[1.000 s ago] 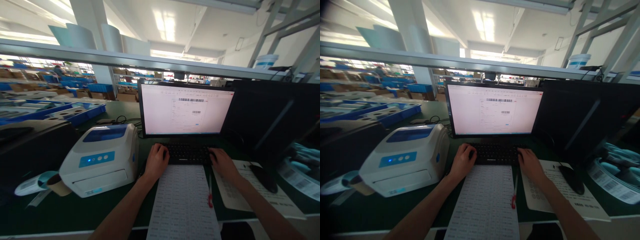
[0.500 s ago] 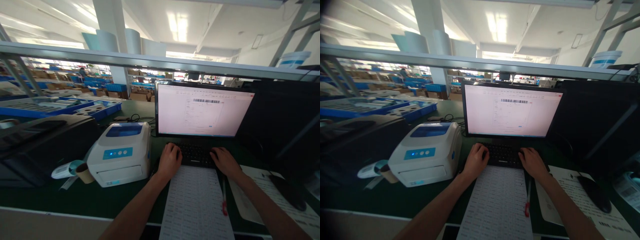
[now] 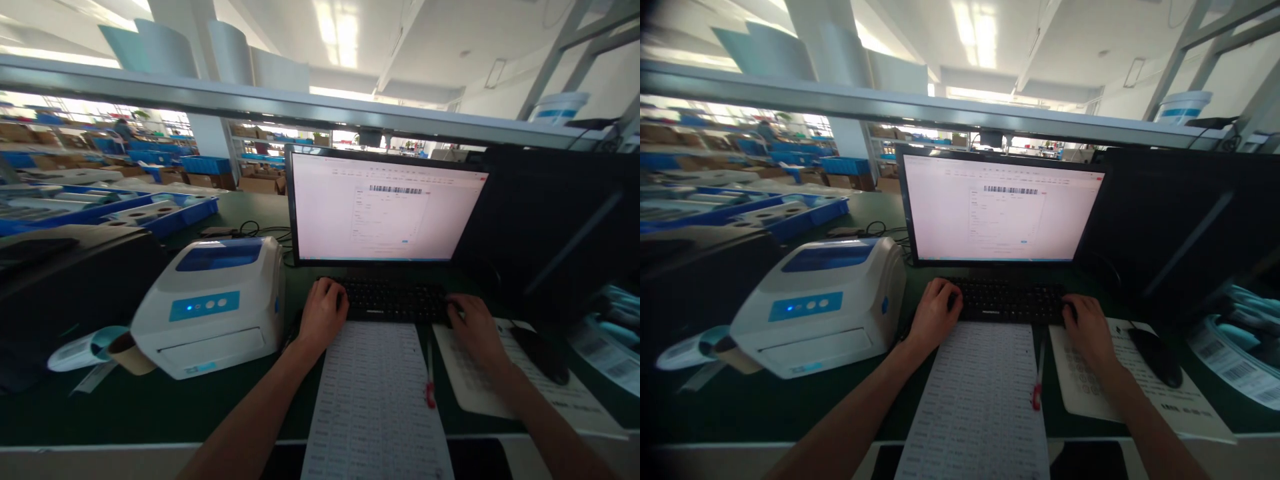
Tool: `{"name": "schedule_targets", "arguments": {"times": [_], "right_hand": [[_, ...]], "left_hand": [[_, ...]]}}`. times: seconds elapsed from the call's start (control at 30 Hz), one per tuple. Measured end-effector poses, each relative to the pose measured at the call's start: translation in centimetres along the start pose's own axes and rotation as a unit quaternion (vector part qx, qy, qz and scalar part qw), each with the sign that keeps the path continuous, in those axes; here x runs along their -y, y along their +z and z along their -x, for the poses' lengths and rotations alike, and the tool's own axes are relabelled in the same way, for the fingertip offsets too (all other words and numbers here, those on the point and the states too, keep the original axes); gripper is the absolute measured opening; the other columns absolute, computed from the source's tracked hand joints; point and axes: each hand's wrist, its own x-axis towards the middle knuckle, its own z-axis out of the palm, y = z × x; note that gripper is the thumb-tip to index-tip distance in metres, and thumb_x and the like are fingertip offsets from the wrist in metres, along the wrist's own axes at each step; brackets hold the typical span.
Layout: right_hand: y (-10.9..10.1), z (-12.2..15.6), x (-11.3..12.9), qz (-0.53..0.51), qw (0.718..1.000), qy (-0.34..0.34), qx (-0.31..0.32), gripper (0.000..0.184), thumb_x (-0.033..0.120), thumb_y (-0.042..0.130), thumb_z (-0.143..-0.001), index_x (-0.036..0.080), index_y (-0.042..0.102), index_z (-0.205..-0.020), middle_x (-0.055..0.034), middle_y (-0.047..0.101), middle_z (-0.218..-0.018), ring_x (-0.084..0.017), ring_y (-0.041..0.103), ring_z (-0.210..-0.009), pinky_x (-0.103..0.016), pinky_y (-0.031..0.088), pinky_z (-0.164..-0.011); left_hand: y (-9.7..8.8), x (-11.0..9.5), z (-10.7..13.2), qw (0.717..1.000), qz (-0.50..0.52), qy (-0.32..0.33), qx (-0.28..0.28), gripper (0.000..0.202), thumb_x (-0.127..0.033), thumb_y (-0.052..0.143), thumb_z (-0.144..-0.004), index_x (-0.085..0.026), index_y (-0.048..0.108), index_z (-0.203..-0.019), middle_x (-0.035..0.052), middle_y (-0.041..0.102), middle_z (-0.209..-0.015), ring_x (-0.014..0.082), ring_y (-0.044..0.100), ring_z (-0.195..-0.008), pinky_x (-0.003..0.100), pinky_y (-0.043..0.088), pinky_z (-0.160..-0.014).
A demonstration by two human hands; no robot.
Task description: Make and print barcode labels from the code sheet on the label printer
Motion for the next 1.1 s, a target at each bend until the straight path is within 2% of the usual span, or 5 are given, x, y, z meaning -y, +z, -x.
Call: {"name": "schedule_targets", "arguments": {"times": [0.17, 0.4, 0.67, 0.9, 1.1], "right_hand": [[-0.6, 2.1, -0.8, 0.013, 1.0, 0.002, -0.003, 0.024, 0.03, 0.051, -0.098, 0.022, 0.07, -0.111, -0.0083, 0.071, -0.119, -0.027, 0.059, -0.116, -0.051, 0.051, -0.105], [-0.7, 1.9, 0.3, 0.013, 0.999, -0.043, 0.025, 0.03, 0.034, 0.054, -0.099, 0.026, 0.07, -0.122, -0.0088, 0.063, -0.135, -0.029, 0.053, -0.128, -0.052, 0.048, -0.112], [-1.3, 2.2, 0.6, -0.017, 0.998, -0.065, -0.016, 0.017, 0.032, 0.057, -0.096, 0.024, 0.073, -0.1, -0.0075, 0.068, -0.127, -0.028, 0.057, -0.122, -0.051, 0.051, -0.106], [-3.9, 2.9, 1.5, -0.013, 0.967, 0.079, -0.243, 0.02, 0.032, 0.053, -0.096, 0.022, 0.07, -0.097, -0.0102, 0.074, -0.1, -0.028, 0.064, -0.1, -0.05, 0.052, -0.097], [-7.5, 3.8, -4.4, 0.089, 0.941, 0.141, -0.296, 0.027, 0.039, 0.051, -0.093, 0.027, 0.075, -0.098, -0.0156, 0.077, -0.1, -0.035, 0.067, -0.103, -0.052, 0.052, -0.097]], "left_hand": [[0.5, 0.3, -0.1, 1.0, 0.005, 0.011, 0.004, 0.012, -0.009, 0.063, -0.096, -0.021, 0.062, -0.1, 0.0096, 0.057, -0.107, 0.0316, 0.058, -0.102, 0.05, 0.053, -0.093], [0.4, 0.5, -0.2, 1.0, -0.001, 0.008, -0.002, 0.01, -0.012, 0.061, -0.097, -0.022, 0.063, -0.1, 0.0102, 0.058, -0.108, 0.0323, 0.059, -0.103, 0.05, 0.053, -0.094], [0.3, 0.3, 0.0, 1.0, -0.004, -0.001, 0.0, 0.013, -0.01, 0.062, -0.095, -0.022, 0.063, -0.099, 0.0093, 0.058, -0.106, 0.0312, 0.059, -0.102, 0.049, 0.054, -0.092], [0.1, 0.3, 0.0, 1.0, -0.002, -0.003, 0.0, 0.016, -0.006, 0.063, -0.094, -0.022, 0.063, -0.098, 0.0089, 0.058, -0.104, 0.0307, 0.058, -0.101, 0.049, 0.054, -0.091], [0.1, 0.2, 0.1, 1.0, 0.001, -0.007, -0.003, 0.018, -0.004, 0.063, -0.094, -0.021, 0.062, -0.099, 0.0086, 0.058, -0.105, 0.0297, 0.058, -0.102, 0.048, 0.054, -0.092]]}}
